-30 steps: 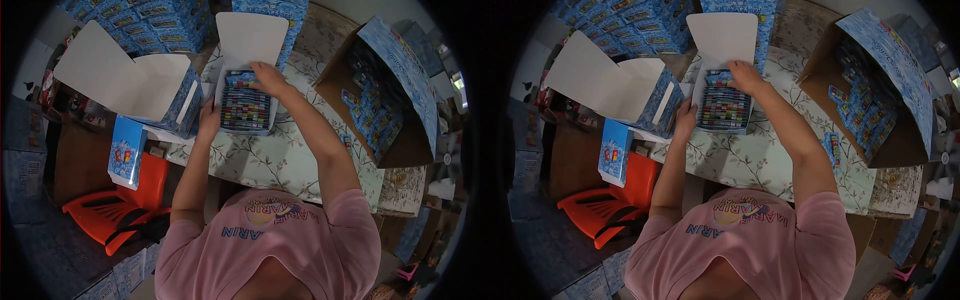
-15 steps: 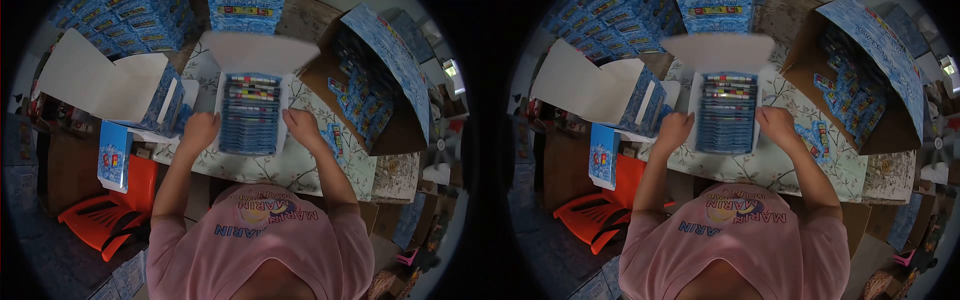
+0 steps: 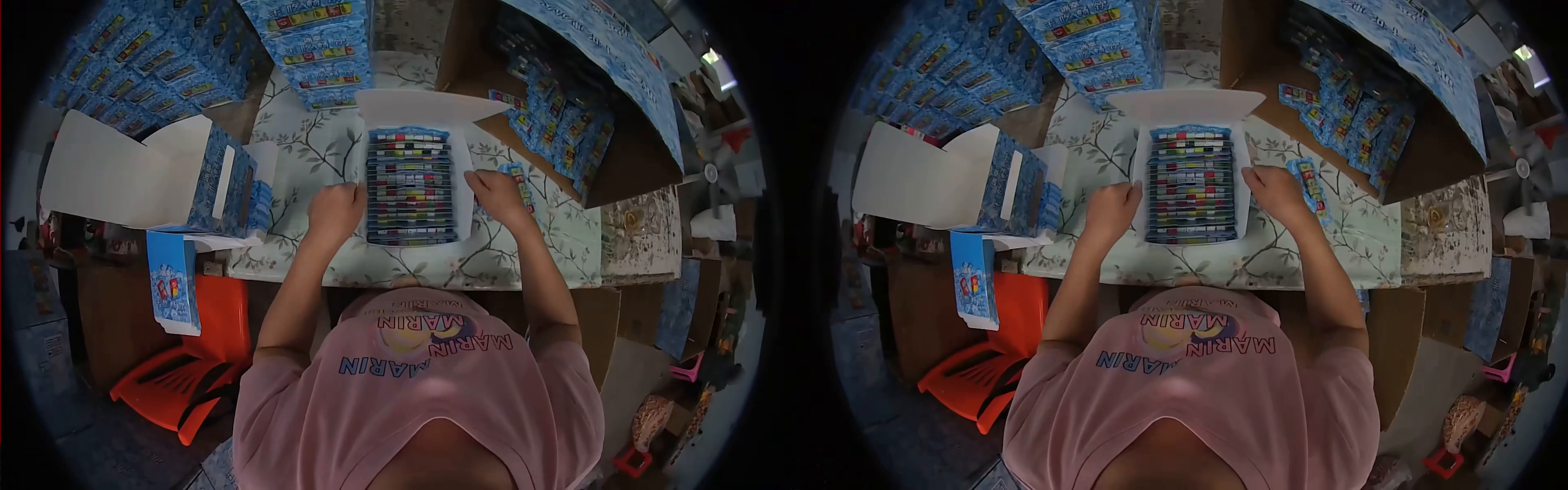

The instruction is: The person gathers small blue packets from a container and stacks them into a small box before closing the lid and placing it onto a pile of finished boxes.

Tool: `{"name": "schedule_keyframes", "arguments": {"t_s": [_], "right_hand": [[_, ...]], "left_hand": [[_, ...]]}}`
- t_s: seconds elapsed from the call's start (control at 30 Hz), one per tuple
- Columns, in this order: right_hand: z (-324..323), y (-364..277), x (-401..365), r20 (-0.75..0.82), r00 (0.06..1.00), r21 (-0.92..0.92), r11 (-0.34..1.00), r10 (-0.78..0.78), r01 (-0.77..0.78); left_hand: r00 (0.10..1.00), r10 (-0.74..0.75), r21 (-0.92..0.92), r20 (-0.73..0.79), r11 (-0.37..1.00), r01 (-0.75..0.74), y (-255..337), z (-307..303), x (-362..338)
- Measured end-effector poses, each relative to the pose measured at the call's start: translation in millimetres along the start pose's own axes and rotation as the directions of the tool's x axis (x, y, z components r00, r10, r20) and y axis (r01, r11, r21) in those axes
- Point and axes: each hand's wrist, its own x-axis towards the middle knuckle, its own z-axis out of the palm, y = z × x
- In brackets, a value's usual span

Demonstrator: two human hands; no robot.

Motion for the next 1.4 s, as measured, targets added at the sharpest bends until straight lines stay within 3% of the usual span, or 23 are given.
{"name": "schedule_keyframes", "arguments": {"t_s": [0.07, 0.13, 0.2, 0.23, 0.3, 0.33, 0.4, 0.47, 0.53, 0.57, 0.6, 0.67, 0.7, 0.77, 0.8, 0.93, 1.03, 1.07, 1.1, 1.2, 1.23, 1.3, 1.4], "right_hand": [[-5.8, -8.8, -1.4, -0.052, 0.999, -0.026, 1.0, 0.007, -0.008], [-12.3, -24.9, 2.6, -0.102, 0.995, -0.059, 0.998, 0.005, -0.011], [-10.2, -37.0, 14.8, -0.31, 0.906, -0.142, 0.957, -0.287, 0.254], [-3.4, -38.6, 24.0, -0.311, 0.907, -0.138, 0.957, -0.286, 0.255], [13.4, -37.7, 46.6, -0.302, 0.761, -0.212, 0.819, -0.574, 0.534], [18.9, -41.0, 55.4, -0.308, 0.759, -0.214, 0.819, -0.574, 0.533], [26.5, -46.2, 67.7, -0.075, 0.878, -0.376, 0.829, -0.472, 0.414], [22.7, -44.5, 73.8, -0.048, 0.866, -0.44, 0.789, -0.498, 0.429], [12.4, -45.4, 75.5, -0.019, 0.847, -0.503, 0.737, -0.531, 0.451], [3.1, -45.4, 70.3, -0.164, 0.835, -0.425, 0.802, -0.525, 0.421], [-4.5, -46.1, 65.8, -0.297, 0.817, -0.335, 0.855, -0.495, 0.396], [-15.8, -48.0, 66.8, -0.3, 0.839, -0.25, 0.886, -0.454, 0.391], [-19.0, -47.6, 70.3, -0.329, 0.847, -0.171, 0.908, -0.419, 0.383], [-14.4, -44.1, 75.6, -0.371, 0.829, -0.162, 0.908, -0.418, 0.385], [-13.8, -44.2, 75.4, -0.369, 0.843, -0.148, 0.921, -0.39, 0.361], [-17.9, -39.9, 66.8, -0.39, 0.846, -0.107, 0.93, -0.364, 0.351], [-20.0, -42.1, 64.0, -0.386, 0.861, -0.078, 0.942, -0.33, 0.326], [-18.3, -41.0, 64.7, -0.387, 0.862, -0.076, 0.943, -0.328, 0.325], [-15.6, -39.1, 67.6, -0.411, 0.836, -0.071, 0.927, -0.363, 0.368], [-6.9, -38.1, 72.9, -0.442, 0.799, -0.073, 0.904, -0.407, 0.42], [-5.2, -37.6, 74.0, -0.444, 0.794, -0.082, 0.901, -0.415, 0.425], [-0.4, -40.5, 72.4, -0.447, 0.803, -0.07, 0.911, -0.393, 0.407], [5.4, -37.6, 74.2, -0.441, 0.823, -0.05, 0.925, -0.36, 0.378]], "left_hand": [[0.999, -0.03, 0.007, 0.045, 1.0, 0.03, -1.9, -1.5, 9.6], [0.995, -0.047, -0.209, -0.091, 0.978, 0.027, -1.5, 1.1, 15.9], [0.995, -0.054, -0.296, -0.089, 0.955, 0.026, -13.5, 18.9, 35.6], [0.994, -0.059, -0.384, -0.091, 0.923, 0.02, -19.1, 27.0, 44.7], [0.989, -0.077, -0.406, -0.13, 0.914, 0.018, -24.0, 41.4, 57.4], [0.981, -0.097, -0.433, -0.167, 0.901, 0.016, -23.5, 44.2, 61.3], [0.98, -0.095, -0.479, -0.173, 0.878, 0.0, -23.9, 44.7, 62.6], [0.979, -0.1, -0.523, -0.179, 0.852, -0.008, -23.3, 42.7, 56.6], [0.828, 0.053, -0.232, -0.558, 0.948, -0.217, -5.4, 27.1, 41.1], [0.826, 0.05, -0.23, -0.561, 0.949, -0.214, 4.2, 17.9, 38.5], [0.871, 0.214, -0.192, -0.441, 0.926, -0.325, 15.9, 10.2, 34.0], [0.873, 0.436, -0.12, -0.22, 0.876, -0.468, 38.5, 13.7, 32.6], [0.876, 0.433, -0.126, -0.213, 0.877, -0.465, 37.7, 27.5, 43.4], [0.897, 0.442, 0.244, 0.03, 0.866, -0.435, 29.7, 55.4, 75.5], [0.891, 0.454, 0.245, 0.023, 0.861, -0.445, 30.8, 55.2, 88.8], [0.924, 0.346, 0.133, 0.165, 0.92, -0.368, 37.9, 42.6, 105.8], [0.904, 0.315, 0.129, 0.29, 0.923, -0.363, 39.1, 35.7, 108.2], [0.895, 0.243, 0.093, 0.374, 0.95, -0.297, 37.3, 37.6, 113.8], [0.874, 0.171, 0.065, 0.454, 0.972, -0.225, 36.0, 39.0, 119.0], [0.831, 0.127, 0.107, 0.542, 0.97, -0.219, 37.6, 44.1, 128.1], [0.831, 0.138, 0.104, 0.539, 0.968, -0.228, 37.4, 44.0, 127.9], [0.832, 0.308, -0.109, 0.463, 0.951, -0.291, 32.1, 37.5, 129.4], [0.783, 0.4, -0.221, 0.476, 0.917, -0.333, 22.8, 40.5, 139.0]]}}
